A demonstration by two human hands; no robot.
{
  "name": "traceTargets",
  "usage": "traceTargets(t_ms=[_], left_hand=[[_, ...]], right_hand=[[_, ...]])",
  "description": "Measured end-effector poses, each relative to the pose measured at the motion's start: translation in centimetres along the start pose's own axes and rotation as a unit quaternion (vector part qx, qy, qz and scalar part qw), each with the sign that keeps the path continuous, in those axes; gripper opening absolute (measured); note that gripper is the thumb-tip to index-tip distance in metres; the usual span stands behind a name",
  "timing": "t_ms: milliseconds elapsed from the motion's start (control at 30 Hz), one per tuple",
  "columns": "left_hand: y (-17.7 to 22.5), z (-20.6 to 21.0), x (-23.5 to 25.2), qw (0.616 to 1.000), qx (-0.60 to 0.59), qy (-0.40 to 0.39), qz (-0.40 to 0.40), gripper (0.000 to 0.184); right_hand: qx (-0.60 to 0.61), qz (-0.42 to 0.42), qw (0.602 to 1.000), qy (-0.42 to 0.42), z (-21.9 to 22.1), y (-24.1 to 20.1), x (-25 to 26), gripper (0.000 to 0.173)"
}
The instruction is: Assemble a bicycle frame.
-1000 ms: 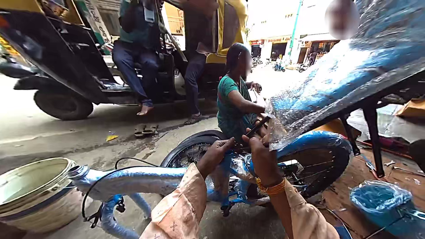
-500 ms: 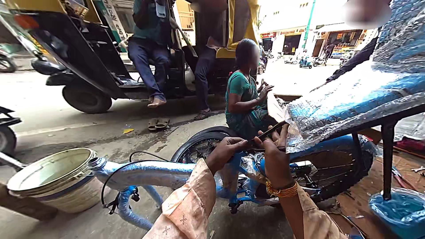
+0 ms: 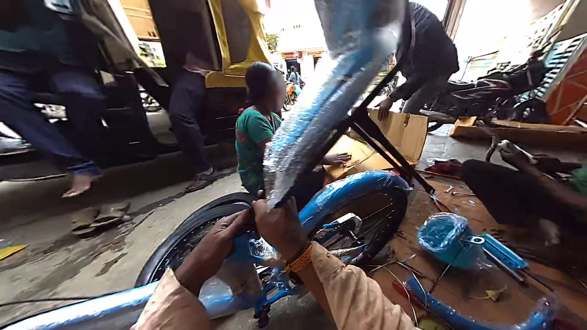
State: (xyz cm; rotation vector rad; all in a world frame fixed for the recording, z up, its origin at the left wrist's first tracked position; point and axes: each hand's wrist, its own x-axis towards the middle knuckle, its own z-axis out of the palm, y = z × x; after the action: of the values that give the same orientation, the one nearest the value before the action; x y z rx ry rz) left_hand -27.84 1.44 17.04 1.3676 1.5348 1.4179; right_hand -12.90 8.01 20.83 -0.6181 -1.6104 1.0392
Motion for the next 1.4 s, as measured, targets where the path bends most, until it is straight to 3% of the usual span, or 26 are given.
traceTargets(t_ms=[100, 200, 533, 900, 1067, 1233, 1400], left_hand=[[0.1, 0.1, -0.1, 1.0, 0.01, 0.009, 0.007, 0.039], [-0.3, -0.1, -0.1, 1.0, 0.021, 0.017, 0.004, 0.041], [-0.6, -0.1, 0.1, 0.999, 0.027, 0.03, 0.018, 0.046], [-0.4, -0.3, -0.1, 0.999, 0.018, 0.039, 0.013, 0.046], [-0.1, 0.0, -0.2, 0.999, 0.0, 0.043, -0.005, 0.044], [0.3, -0.2, 0.0, 1.0, -0.009, 0.001, -0.016, 0.042], [0.0, -0.5, 0.7, 0.999, -0.025, -0.033, -0.021, 0.04]], right_hand=[[0.01, -0.032, 0.999, -0.03, -0.1, -0.5, 0.7, 0.015], [0.052, 0.0, 0.997, -0.057, 0.0, -0.5, 1.3, 0.015], [0.04, 0.015, 0.997, -0.059, 0.1, 1.5, 1.3, 0.021], [0.184, 0.118, 0.975, -0.024, 0.7, 2.2, 1.0, 0.039], [0.183, 0.068, 0.98, -0.035, -0.4, 2.7, -0.2, 0.03], [0.283, 0.138, 0.949, -0.023, -0.7, 2.0, -0.1, 0.072], [0.326, 0.17, 0.93, -0.003, -0.7, 2.7, -0.1, 0.082]])
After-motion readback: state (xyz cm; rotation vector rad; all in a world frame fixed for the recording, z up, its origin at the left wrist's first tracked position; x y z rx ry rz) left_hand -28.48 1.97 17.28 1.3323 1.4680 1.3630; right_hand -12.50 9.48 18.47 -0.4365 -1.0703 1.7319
